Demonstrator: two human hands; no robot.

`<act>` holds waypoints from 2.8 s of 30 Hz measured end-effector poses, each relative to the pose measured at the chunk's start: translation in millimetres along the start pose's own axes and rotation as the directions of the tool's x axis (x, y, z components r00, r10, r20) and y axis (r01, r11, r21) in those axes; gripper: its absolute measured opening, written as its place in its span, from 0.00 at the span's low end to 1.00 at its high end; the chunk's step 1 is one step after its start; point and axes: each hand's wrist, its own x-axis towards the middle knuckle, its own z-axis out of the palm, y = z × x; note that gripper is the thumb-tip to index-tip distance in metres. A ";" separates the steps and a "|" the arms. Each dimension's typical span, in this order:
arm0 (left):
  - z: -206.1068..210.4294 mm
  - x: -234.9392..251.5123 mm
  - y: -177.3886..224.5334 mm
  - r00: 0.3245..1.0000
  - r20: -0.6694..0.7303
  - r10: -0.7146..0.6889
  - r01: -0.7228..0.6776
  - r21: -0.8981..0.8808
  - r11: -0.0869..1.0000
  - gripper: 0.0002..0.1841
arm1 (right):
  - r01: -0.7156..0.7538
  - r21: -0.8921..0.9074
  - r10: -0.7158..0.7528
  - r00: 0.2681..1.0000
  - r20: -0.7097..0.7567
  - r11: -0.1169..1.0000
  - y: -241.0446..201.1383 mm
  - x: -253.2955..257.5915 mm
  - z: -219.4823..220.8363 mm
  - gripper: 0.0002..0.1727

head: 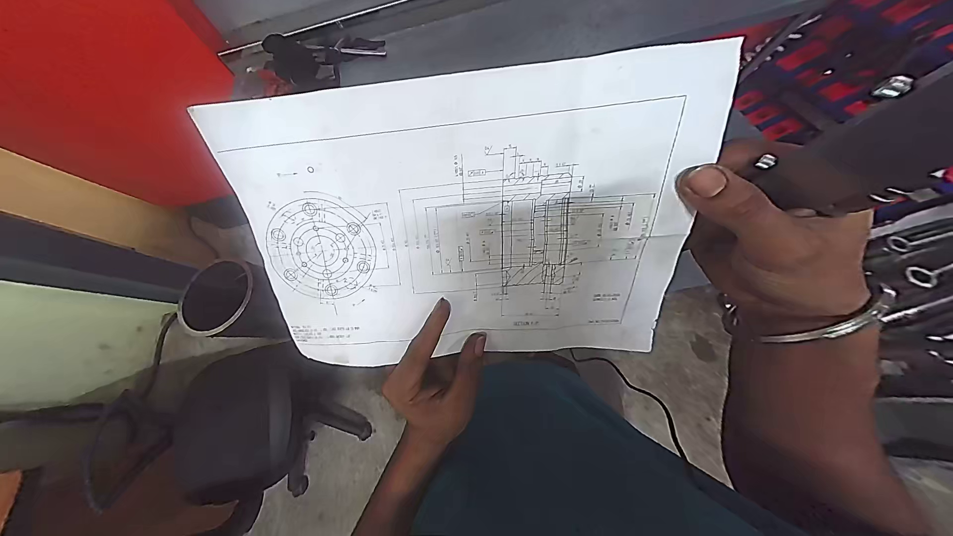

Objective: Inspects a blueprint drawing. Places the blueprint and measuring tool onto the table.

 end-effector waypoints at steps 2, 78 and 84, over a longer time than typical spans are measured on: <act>-0.3 0.3 -0.6 1.000 0.002 0.000 0.000 0.002 1.000 0.28 | -0.005 -0.003 0.005 1.000 -0.007 1.000 0.5 0.3 0.3 0.03; -0.6 1.9 -1.8 1.000 0.022 0.006 -0.006 0.002 1.000 0.28 | -0.011 -0.011 0.011 1.000 -0.026 1.000 -0.4 -1.3 -0.6 0.03; 0.5 2.2 -2.2 1.000 0.015 0.010 -0.010 0.004 1.000 0.28 | 0.003 -0.020 -0.003 1.000 -0.030 1.000 -0.3 -1.2 -0.4 0.02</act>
